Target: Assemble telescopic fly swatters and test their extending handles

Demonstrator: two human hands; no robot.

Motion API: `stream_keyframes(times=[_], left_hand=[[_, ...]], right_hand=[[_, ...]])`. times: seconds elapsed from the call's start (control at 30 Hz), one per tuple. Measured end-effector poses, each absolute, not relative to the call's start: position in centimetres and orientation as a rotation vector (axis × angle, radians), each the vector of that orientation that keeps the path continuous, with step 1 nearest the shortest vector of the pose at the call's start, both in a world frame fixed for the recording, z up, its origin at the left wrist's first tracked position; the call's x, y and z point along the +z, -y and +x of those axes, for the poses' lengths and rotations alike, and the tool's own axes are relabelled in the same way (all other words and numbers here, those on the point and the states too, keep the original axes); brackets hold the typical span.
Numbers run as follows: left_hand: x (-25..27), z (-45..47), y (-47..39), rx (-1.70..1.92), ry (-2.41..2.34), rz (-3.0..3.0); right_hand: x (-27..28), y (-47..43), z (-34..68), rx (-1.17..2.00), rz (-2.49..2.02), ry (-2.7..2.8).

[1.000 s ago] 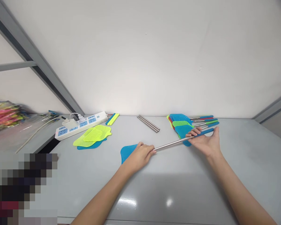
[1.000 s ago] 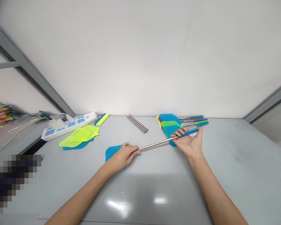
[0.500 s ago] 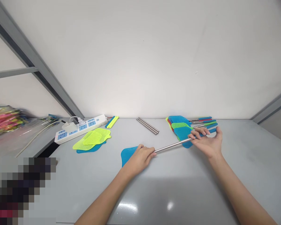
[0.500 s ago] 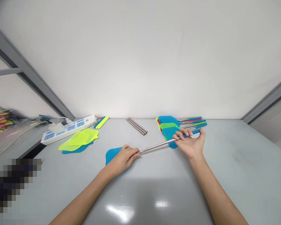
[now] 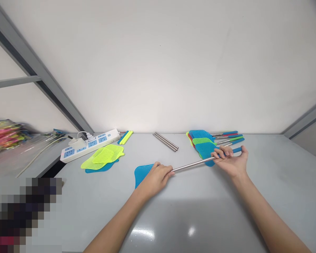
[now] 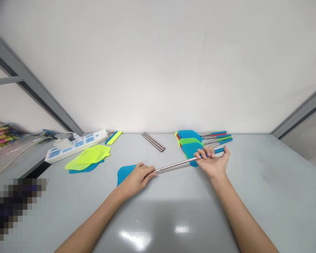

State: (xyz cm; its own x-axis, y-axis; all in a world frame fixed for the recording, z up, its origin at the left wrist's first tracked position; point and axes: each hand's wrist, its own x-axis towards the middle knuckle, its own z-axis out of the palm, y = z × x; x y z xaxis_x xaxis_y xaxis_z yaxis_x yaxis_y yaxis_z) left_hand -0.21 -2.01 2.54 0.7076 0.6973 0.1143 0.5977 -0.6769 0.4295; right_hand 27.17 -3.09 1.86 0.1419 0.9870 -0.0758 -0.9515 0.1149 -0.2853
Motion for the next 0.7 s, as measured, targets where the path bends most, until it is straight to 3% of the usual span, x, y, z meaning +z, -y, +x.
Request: stream_keyframes(times=[0.7], left_hand=[[2.27, 0.02, 2.57, 0.36, -1.02, 2.6]], right_hand=[[1.09, 2.96, 27.04, 1.388, -0.316, 0.087]])
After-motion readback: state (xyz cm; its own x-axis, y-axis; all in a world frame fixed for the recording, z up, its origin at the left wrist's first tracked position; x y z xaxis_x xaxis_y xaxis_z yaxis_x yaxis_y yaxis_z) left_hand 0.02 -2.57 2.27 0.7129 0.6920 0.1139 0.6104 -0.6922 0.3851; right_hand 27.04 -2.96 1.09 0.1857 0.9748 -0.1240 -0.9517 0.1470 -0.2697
